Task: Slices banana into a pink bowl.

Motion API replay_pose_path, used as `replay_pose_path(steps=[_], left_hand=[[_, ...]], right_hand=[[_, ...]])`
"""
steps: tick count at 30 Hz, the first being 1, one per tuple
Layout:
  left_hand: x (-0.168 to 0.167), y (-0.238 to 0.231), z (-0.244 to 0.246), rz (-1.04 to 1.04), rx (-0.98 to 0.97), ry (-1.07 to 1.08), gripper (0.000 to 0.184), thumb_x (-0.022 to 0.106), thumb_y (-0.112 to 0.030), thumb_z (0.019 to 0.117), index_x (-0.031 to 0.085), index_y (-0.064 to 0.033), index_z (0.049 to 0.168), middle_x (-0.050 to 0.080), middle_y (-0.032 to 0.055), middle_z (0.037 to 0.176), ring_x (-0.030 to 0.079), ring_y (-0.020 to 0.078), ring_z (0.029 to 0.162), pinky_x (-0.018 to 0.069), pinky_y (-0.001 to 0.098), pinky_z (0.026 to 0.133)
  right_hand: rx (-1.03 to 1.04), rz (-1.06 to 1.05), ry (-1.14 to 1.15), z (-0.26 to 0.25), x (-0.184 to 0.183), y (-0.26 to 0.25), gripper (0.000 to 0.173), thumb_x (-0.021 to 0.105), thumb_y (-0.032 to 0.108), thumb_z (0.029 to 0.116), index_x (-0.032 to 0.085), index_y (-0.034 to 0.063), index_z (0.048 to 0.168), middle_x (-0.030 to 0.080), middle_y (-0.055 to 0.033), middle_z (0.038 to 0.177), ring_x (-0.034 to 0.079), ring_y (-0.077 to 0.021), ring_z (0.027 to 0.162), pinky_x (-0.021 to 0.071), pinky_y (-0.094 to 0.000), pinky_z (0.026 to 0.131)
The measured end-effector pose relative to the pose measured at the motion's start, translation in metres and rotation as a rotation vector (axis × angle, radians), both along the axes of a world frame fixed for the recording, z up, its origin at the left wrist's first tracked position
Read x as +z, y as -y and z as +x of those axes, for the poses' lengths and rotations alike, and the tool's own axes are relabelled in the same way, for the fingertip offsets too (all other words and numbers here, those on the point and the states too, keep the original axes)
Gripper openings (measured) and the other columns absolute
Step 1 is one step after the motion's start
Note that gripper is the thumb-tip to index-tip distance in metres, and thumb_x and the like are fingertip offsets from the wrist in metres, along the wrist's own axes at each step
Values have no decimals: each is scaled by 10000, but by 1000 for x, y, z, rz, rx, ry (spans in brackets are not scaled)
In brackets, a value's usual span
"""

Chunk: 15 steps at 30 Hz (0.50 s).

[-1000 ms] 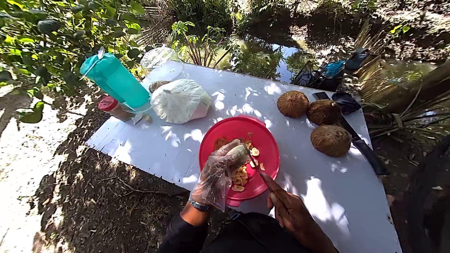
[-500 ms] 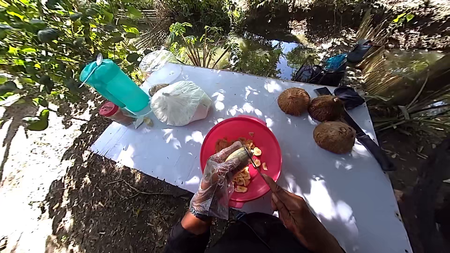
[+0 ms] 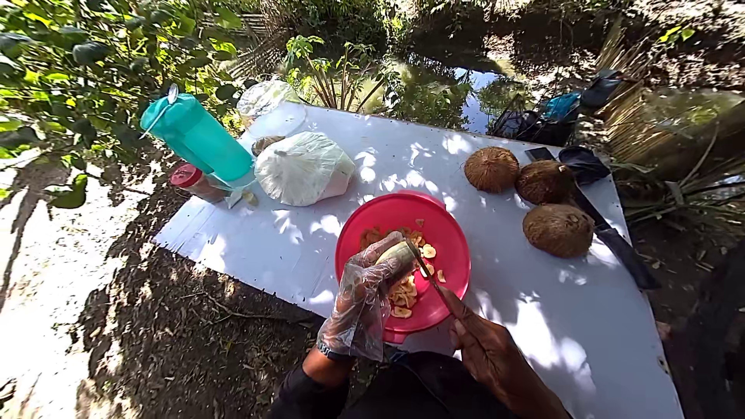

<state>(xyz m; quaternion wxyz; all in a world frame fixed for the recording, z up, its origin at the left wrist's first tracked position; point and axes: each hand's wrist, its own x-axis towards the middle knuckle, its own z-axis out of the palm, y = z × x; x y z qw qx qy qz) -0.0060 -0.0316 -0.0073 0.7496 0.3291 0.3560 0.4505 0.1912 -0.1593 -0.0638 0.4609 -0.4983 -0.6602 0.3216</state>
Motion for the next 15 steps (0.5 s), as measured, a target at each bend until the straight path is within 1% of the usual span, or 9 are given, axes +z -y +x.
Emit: replay_pose_path(steps=[2,6,8,9,12,15], left_hand=[[-6,2,-3,17,-5,17,384,539,12,1001,548,80,1378,634,260,1300,661,351,1165,552,459,1016],[-18,2,-6,41,-5,20,373,562,8,980,573,69,1348,660,255,1244,688,338,1102,579,442,964],[-16,5,-6,41,13,40,362,584,13,968,576,80,1324,668,260,1211,694,336,1080,584,441,954],[-13,6,-5,33,36,23,327,591,15,968,590,79,1288,679,251,1168,702,320,1040,592,430,927],[-7,6,-2,26,38,-37,349,589,24,968,600,78,1312,678,251,1197,700,325,1063,591,429,940],[-4,6,-2,36,25,-32,353,577,20,979,582,94,1325,665,264,1227,688,346,1108,579,446,973]], right_hand=[[2,8,-3,1,1,1,459,362,223,1123,459,118,1559,612,0,792,493,-34,548,466,-179,489],[19,41,-23,1,0,1,459,363,204,1117,461,102,1554,593,-7,784,476,-29,544,450,-167,491],[20,40,-27,1,1,1,457,368,194,1116,462,100,1554,590,-8,781,474,-29,546,448,-166,491],[19,37,-24,1,1,1,457,371,191,1114,463,99,1552,591,-8,776,477,-29,547,450,-167,493],[19,17,-10,0,-2,1,458,377,197,1114,462,111,1556,603,-3,777,484,-30,540,461,-173,488],[-11,17,39,-1,-3,0,458,371,196,1111,474,118,1550,610,-1,774,503,-35,555,481,-181,511]])
